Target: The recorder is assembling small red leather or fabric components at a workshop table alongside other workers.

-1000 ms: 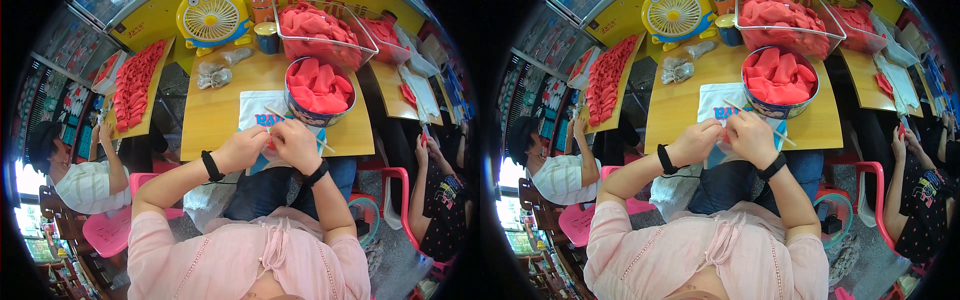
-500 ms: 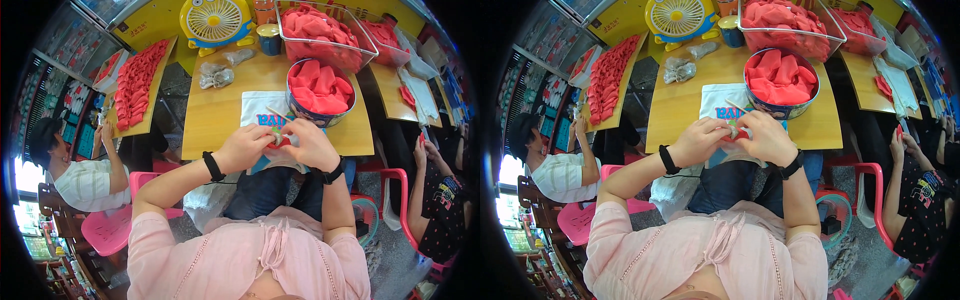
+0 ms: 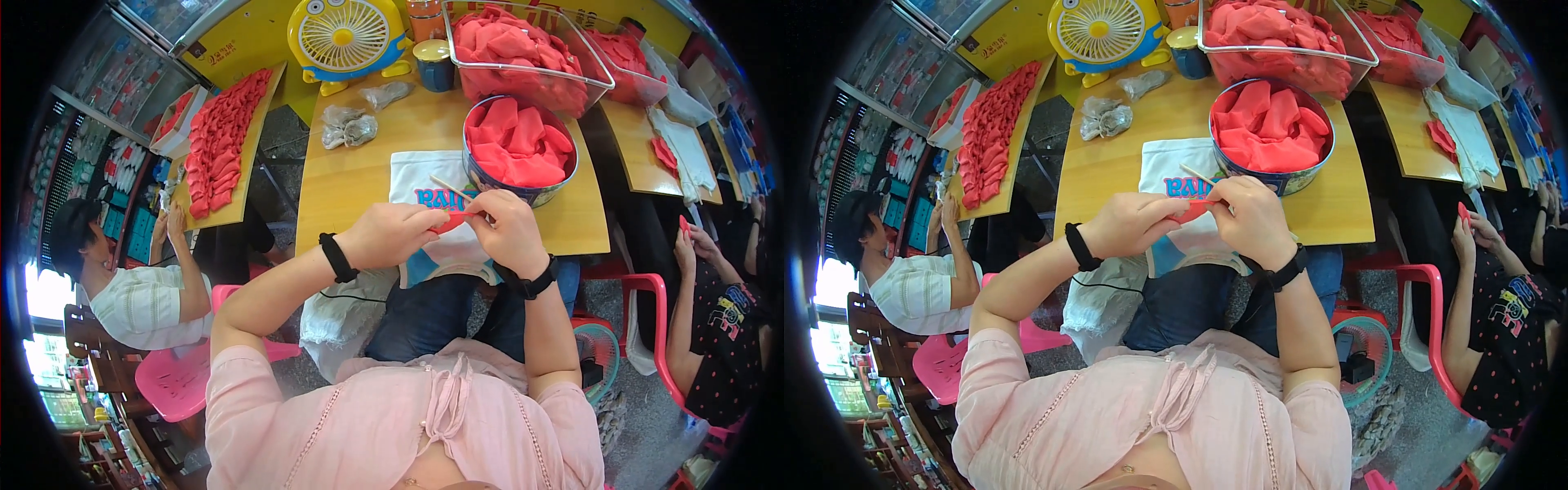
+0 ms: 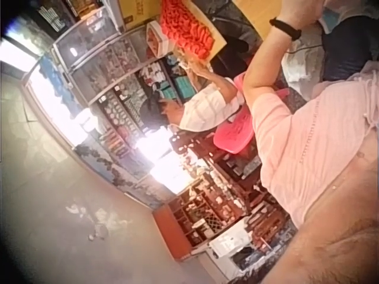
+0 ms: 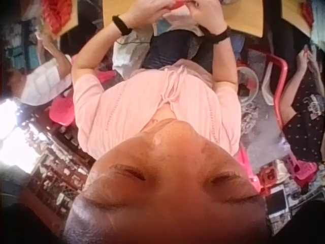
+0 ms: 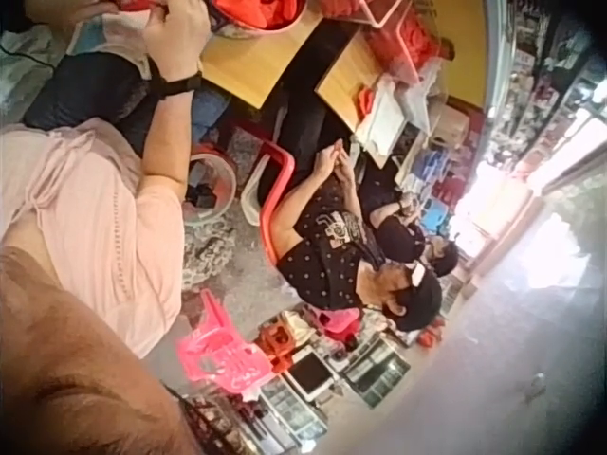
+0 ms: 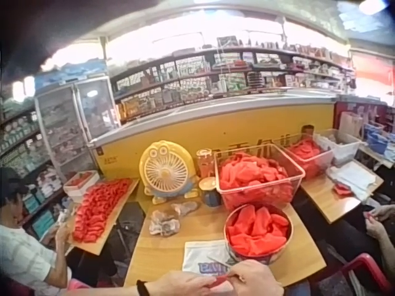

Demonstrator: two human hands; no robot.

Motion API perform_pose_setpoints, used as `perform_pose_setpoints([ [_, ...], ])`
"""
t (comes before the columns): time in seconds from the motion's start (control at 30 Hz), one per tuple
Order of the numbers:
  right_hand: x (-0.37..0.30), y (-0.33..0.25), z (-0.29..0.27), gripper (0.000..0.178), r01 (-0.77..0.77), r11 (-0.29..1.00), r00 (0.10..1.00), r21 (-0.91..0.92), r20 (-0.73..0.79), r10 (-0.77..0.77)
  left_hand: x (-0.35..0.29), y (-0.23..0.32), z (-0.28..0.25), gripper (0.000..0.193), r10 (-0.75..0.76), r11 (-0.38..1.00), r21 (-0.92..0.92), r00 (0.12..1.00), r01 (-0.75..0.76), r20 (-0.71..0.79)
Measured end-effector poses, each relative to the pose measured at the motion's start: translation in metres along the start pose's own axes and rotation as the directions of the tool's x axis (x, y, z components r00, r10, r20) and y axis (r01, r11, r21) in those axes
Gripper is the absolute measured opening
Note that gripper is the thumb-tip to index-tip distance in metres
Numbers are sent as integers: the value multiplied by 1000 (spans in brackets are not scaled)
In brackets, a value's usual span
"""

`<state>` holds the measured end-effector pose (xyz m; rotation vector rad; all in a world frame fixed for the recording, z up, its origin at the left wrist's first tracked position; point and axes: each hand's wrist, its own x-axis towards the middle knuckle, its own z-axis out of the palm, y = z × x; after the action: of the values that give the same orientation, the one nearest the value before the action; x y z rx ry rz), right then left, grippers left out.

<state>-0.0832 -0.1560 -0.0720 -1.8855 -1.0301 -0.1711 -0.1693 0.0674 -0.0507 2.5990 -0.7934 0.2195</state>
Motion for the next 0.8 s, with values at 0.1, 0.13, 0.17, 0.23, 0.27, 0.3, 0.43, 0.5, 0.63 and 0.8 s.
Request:
perform_pose_setpoints([
  [0.1, 0, -1, 2, 5, -11, 1000, 1000, 8, -20, 12, 1, 2, 4, 15, 108, 982, 173, 981, -79, -159],
  [0.13, -1, -1, 5, 5, -4, 1000, 1000, 0, -28, 4, 1, 3, 6, 14, 75, 970, 237, 991, -46, -113],
  [0.17, -1, -1, 7, 5, -5, 1000, 1000, 0, -28, 5, 1, 3, 7, 13, 39, 954, 301, 997, -17, -69],
  [0.23, -2, 0, 13, 5, 55, 998, 998, -42, -20, -56, 4, 8, 5, 12, 10, 938, 346, 999, 5, -41],
  [0.27, -3, 2, 14, 5, 55, 998, 998, -44, -20, -56, 6, 11, 2, 13, -20, 920, 391, 1000, 24, -15],
  [0.3, -4, 3, 16, 5, 56, 997, 998, -46, -12, -57, 8, 13, -2, 13, -18, 920, 391, 1000, 23, -16],
  [0.43, -3, 2, 16, 2, 38, 997, 999, -70, 22, -36, 6, 12, -5, 15, 4, 924, 381, 999, -18, 37],
  [0.5, -6, 5, 16, 3, 21, 997, 999, -79, 41, -18, 4, 7, -2, 13, 19, 938, 343, 997, -46, 81],
  [0.63, -3, 1, 11, 10, -90, 996, 994, -21, 59, 91, 0, -7, 0, 6, 64, 963, 265, 997, -51, -38],
  [0.8, -4, 0, 20, 15, -6, 1000, 997, 15, 75, 5, -2, -10, 4, 9, 13, 992, 129, 999, -7, -46],
])
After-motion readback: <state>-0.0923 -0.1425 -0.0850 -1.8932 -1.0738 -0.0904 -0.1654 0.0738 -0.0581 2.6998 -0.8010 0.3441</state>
